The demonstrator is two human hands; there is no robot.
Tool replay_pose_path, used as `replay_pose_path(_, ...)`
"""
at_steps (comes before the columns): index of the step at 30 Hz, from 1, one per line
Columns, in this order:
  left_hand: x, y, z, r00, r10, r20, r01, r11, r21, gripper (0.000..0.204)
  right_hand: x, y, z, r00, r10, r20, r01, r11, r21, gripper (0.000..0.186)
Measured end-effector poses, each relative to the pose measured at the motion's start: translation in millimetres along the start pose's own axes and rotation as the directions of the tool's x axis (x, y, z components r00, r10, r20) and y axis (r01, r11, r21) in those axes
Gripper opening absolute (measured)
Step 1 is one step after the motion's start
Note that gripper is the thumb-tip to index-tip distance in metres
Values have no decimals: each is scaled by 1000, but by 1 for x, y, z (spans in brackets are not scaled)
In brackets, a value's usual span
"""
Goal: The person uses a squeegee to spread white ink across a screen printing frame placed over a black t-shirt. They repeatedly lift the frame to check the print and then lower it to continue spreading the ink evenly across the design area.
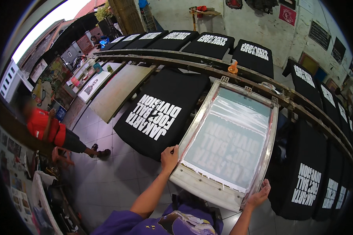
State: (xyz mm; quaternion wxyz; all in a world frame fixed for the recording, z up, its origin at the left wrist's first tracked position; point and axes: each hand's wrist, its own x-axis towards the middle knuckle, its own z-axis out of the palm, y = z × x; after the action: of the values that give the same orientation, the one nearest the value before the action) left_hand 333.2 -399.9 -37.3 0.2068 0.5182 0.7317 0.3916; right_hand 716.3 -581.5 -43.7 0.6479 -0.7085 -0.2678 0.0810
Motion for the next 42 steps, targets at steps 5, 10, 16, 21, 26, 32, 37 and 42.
replay_pose_path(5,7,-8,1,1000,13,21,-13,999,35,36,-2,-8,6,998,19,-58,-19,1000,-7,50)
replay_pose_path(10,5,-2,-2,999,17,31,-18,999,42,38,-1,-7,5,999,-9,-40,9,1000,15,51)
replay_pose_path(16,5,-7,-2,997,-36,64,36,999,-4,39,-1,-2,6,997,-9,-72,12,999,40,55)
replay_pose_path(21,6,-11,1,996,-66,65,64,998,20,41,2,10,4,996,-39,-77,43,998,52,58)
replay_pose_path(26,6,-13,-1,998,-14,53,15,1000,-20,42,-3,-2,7,997,6,-71,0,997,77,56)
replay_pose_path(32,4,-3,-3,999,17,46,-17,1000,8,40,-2,-9,3,999,-8,-39,9,1000,23,45)
replay_pose_path(37,7,-16,1,994,109,-17,-108,992,71,36,-5,-12,6,999,-18,-32,19,1000,14,41)
replay_pose_path(42,9,-19,6,988,152,-17,-150,985,88,34,-5,14,7,997,-31,-77,33,999,21,35)
